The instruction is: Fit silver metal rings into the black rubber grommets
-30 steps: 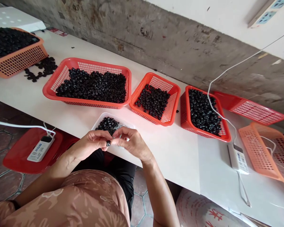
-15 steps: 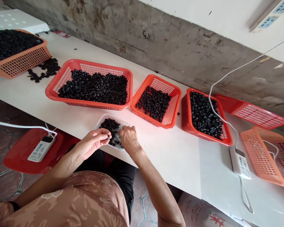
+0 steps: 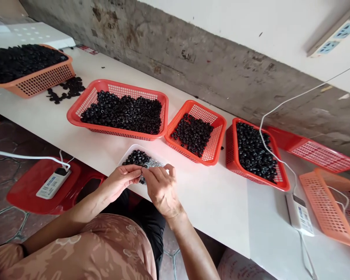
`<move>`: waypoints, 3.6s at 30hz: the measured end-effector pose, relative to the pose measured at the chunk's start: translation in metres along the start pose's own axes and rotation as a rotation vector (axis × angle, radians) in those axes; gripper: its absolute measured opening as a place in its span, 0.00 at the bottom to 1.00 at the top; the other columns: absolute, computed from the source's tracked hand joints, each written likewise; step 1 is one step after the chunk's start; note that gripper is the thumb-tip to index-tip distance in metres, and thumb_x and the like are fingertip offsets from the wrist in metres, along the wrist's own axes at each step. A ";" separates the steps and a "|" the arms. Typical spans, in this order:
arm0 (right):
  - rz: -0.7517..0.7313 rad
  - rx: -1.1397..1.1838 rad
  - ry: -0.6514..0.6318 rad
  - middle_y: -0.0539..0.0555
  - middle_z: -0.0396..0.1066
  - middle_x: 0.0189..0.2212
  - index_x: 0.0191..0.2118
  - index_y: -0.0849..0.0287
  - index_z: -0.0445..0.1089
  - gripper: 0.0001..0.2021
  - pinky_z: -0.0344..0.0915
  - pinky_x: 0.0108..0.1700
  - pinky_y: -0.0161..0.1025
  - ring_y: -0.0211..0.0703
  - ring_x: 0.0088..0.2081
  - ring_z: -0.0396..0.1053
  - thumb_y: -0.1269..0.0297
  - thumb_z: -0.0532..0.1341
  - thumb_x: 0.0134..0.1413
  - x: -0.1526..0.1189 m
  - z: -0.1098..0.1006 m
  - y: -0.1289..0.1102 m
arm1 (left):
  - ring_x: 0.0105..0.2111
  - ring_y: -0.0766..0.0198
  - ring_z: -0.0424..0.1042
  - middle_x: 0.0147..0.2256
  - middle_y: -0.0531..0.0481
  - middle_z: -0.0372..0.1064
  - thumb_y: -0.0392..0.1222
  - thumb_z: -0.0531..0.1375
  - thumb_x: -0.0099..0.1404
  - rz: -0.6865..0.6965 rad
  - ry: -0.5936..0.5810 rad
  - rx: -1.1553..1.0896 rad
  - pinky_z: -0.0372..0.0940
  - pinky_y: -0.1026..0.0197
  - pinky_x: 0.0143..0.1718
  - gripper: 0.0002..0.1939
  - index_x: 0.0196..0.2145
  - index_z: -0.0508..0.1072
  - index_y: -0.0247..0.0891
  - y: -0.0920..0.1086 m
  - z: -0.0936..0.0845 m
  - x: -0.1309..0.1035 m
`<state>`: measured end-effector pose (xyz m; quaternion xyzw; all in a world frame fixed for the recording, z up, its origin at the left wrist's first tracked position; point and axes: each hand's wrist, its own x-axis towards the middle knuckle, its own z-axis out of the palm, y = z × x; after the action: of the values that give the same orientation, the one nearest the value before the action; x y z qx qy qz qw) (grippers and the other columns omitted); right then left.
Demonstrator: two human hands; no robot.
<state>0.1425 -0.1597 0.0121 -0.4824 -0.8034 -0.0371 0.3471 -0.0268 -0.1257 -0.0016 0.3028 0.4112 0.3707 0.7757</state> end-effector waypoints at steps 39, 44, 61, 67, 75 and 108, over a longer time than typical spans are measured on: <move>0.292 0.261 -0.001 0.55 0.79 0.38 0.49 0.55 0.75 0.10 0.69 0.46 0.46 0.44 0.35 0.75 0.61 0.63 0.64 -0.008 0.002 -0.014 | 0.31 0.66 0.71 0.33 0.50 0.75 0.37 0.70 0.55 0.119 0.010 0.024 0.64 0.64 0.36 0.17 0.44 0.77 0.38 0.006 0.007 -0.012; 0.261 0.103 0.101 0.55 0.80 0.38 0.50 0.55 0.74 0.10 0.65 0.48 0.46 0.43 0.33 0.76 0.63 0.63 0.65 -0.013 0.009 -0.023 | 0.35 0.64 0.73 0.36 0.49 0.77 0.38 0.71 0.55 0.115 -0.001 0.002 0.64 0.63 0.41 0.17 0.44 0.77 0.38 0.005 0.007 -0.013; 0.494 0.453 0.103 0.53 0.79 0.37 0.42 0.54 0.76 0.06 0.69 0.46 0.44 0.45 0.40 0.76 0.64 0.61 0.65 -0.013 0.007 -0.021 | 0.27 0.67 0.67 0.30 0.48 0.76 0.48 0.71 0.57 0.035 -0.113 0.066 0.59 0.64 0.29 0.16 0.40 0.83 0.38 0.002 -0.005 -0.009; 0.641 0.669 0.157 0.53 0.76 0.36 0.39 0.53 0.78 0.04 0.71 0.42 0.41 0.44 0.39 0.74 0.62 0.66 0.60 -0.015 0.008 -0.020 | 0.37 0.62 0.73 0.40 0.47 0.79 0.45 0.75 0.51 -0.018 -0.027 -0.104 0.67 0.60 0.44 0.13 0.35 0.84 0.39 0.008 -0.003 -0.008; 0.635 0.667 0.168 0.52 0.77 0.35 0.40 0.54 0.78 0.04 0.71 0.41 0.39 0.42 0.38 0.74 0.65 0.66 0.61 -0.011 0.010 -0.019 | 0.36 0.64 0.74 0.38 0.49 0.79 0.44 0.75 0.50 0.021 -0.003 -0.034 0.66 0.64 0.41 0.17 0.39 0.83 0.40 0.006 0.000 -0.011; 0.195 -0.125 0.188 0.56 0.80 0.40 0.49 0.60 0.71 0.10 0.60 0.51 0.46 0.42 0.38 0.76 0.67 0.63 0.63 -0.012 0.014 -0.029 | 0.36 0.63 0.71 0.36 0.46 0.77 0.46 0.71 0.57 0.065 -0.049 0.034 0.64 0.62 0.41 0.15 0.40 0.81 0.36 -0.001 0.010 -0.011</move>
<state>0.1159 -0.1785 0.0022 -0.5731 -0.7128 -0.0982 0.3921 -0.0221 -0.1365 0.0072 0.3383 0.3883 0.3811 0.7679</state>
